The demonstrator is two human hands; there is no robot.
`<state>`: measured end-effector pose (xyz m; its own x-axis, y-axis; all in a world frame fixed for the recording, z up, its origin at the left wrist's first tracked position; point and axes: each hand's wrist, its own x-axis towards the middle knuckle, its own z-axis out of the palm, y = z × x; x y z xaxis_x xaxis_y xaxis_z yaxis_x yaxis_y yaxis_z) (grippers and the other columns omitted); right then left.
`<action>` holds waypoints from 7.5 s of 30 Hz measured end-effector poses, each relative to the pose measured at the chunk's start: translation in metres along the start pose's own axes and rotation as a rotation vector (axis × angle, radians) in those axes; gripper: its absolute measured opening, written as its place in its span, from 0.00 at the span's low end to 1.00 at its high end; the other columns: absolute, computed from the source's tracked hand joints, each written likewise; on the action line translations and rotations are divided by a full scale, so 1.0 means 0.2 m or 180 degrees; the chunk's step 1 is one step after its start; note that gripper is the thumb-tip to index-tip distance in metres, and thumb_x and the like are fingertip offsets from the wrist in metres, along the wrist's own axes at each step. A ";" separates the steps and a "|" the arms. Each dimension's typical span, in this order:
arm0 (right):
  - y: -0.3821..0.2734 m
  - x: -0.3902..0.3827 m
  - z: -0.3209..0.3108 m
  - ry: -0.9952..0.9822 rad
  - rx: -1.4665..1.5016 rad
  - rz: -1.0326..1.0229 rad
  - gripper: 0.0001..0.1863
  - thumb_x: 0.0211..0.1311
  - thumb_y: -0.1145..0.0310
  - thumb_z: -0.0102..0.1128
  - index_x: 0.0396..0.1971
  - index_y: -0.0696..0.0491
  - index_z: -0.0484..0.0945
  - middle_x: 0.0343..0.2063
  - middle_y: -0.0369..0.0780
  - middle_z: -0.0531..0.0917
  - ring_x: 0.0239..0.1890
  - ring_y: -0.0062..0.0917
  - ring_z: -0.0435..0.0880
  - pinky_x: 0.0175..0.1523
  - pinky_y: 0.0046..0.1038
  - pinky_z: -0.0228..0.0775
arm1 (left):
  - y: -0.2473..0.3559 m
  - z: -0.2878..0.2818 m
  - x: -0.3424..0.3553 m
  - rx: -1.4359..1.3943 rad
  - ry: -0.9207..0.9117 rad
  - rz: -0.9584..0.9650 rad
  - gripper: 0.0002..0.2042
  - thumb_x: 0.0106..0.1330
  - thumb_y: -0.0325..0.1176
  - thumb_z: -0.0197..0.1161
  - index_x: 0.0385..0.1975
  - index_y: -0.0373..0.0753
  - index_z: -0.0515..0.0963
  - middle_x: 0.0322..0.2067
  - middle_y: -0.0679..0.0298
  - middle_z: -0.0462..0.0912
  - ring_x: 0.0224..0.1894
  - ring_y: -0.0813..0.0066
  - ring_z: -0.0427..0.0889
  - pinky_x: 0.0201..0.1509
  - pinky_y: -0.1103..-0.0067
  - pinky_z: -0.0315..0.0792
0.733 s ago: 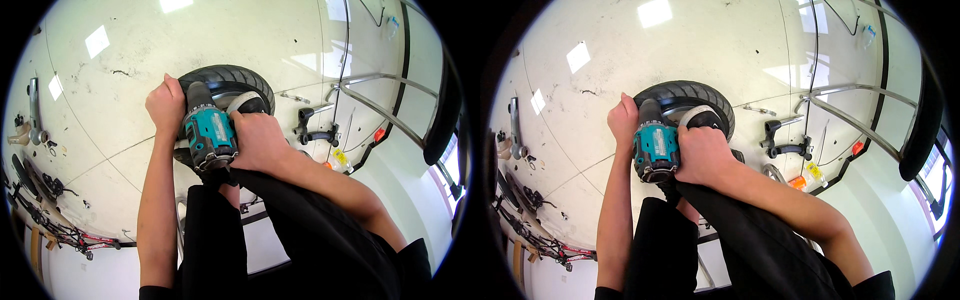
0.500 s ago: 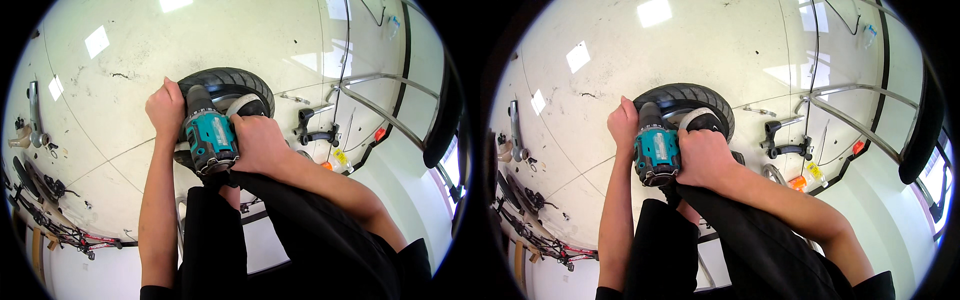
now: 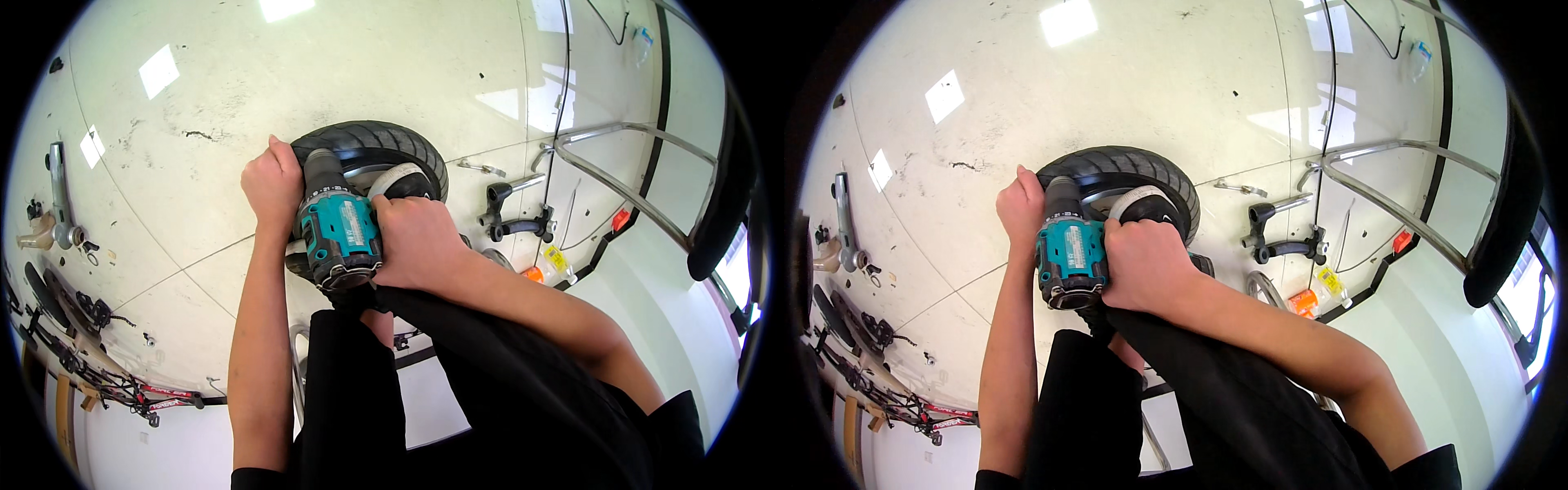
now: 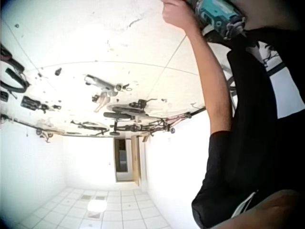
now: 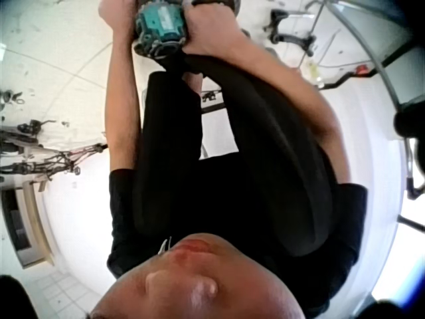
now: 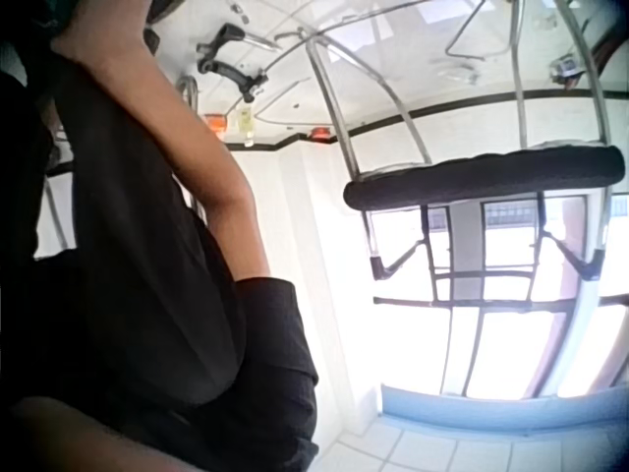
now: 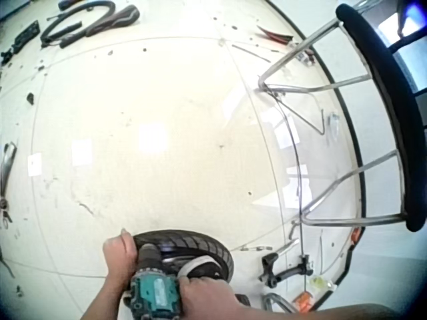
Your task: The person uses a cordless drill to remove bolts from a wheel hub while seated. They then manually remove a rubber ring from the wheel and continue using the drill on the hub.
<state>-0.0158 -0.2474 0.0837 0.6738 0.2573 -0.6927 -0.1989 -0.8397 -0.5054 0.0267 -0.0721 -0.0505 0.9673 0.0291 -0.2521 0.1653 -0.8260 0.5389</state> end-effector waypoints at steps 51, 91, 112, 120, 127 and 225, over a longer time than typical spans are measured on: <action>-0.03 -0.04 0.02 0.0089 0.0528 0.0170 0.19 0.38 0.72 0.63 0.33 0.64 0.70 0.28 0.53 0.79 0.35 0.49 0.80 0.41 0.42 0.75 | -0.03 0.03 -0.01 -0.0181 0.0277 0.0212 0.22 0.68 0.36 0.47 0.11 0.33 0.74 0.12 0.48 0.74 0.13 0.49 0.72 0.19 0.62 0.64; -0.04 -0.02 -0.01 0.0645 -0.0299 -0.0383 0.18 0.30 0.71 0.65 0.25 0.65 0.75 0.29 0.51 0.75 0.35 0.42 0.79 0.40 0.35 0.75 | -0.03 0.02 0.00 -0.0196 0.0151 0.0024 0.23 0.67 0.37 0.47 0.11 0.32 0.75 0.12 0.46 0.74 0.14 0.47 0.73 0.21 0.61 0.67; -0.04 0.00 0.06 0.0664 -0.0392 -0.0523 0.19 0.29 0.71 0.66 0.26 0.62 0.73 0.32 0.49 0.72 0.38 0.41 0.76 0.42 0.34 0.70 | -0.09 0.06 0.03 -0.0225 0.0113 -0.0031 0.24 0.67 0.38 0.46 0.12 0.30 0.76 0.14 0.43 0.74 0.16 0.42 0.75 0.23 0.58 0.68; -0.01 0.00 0.07 0.0782 -0.0294 -0.0547 0.19 0.31 0.68 0.66 0.26 0.62 0.74 0.32 0.48 0.72 0.38 0.40 0.76 0.42 0.33 0.70 | -0.08 0.06 0.03 -0.0292 0.0100 0.0001 0.24 0.67 0.38 0.45 0.12 0.30 0.76 0.14 0.43 0.75 0.17 0.43 0.75 0.23 0.58 0.68; -0.01 -0.03 0.07 0.0826 0.0109 -0.0491 0.18 0.33 0.71 0.65 0.28 0.63 0.73 0.32 0.48 0.73 0.38 0.43 0.76 0.42 0.37 0.73 | -0.09 0.06 0.02 -0.0335 0.0129 0.0002 0.23 0.67 0.38 0.46 0.12 0.31 0.77 0.14 0.44 0.75 0.16 0.43 0.74 0.23 0.58 0.68; 0.07 -0.14 -0.30 0.0367 0.0625 0.0490 0.15 0.33 0.65 0.68 0.19 0.59 0.75 0.22 0.45 0.76 0.27 0.44 0.78 0.32 0.38 0.69 | 0.04 -0.02 -0.05 -0.0385 0.0231 -0.0250 0.22 0.69 0.34 0.48 0.10 0.30 0.69 0.07 0.51 0.65 0.08 0.63 0.61 0.17 0.67 0.55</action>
<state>0.0063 -0.2948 0.1268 0.6993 0.0683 -0.7116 -0.4318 -0.7529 -0.4966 0.0200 -0.0770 -0.0393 0.9611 0.1352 -0.2409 0.2588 -0.7458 0.6139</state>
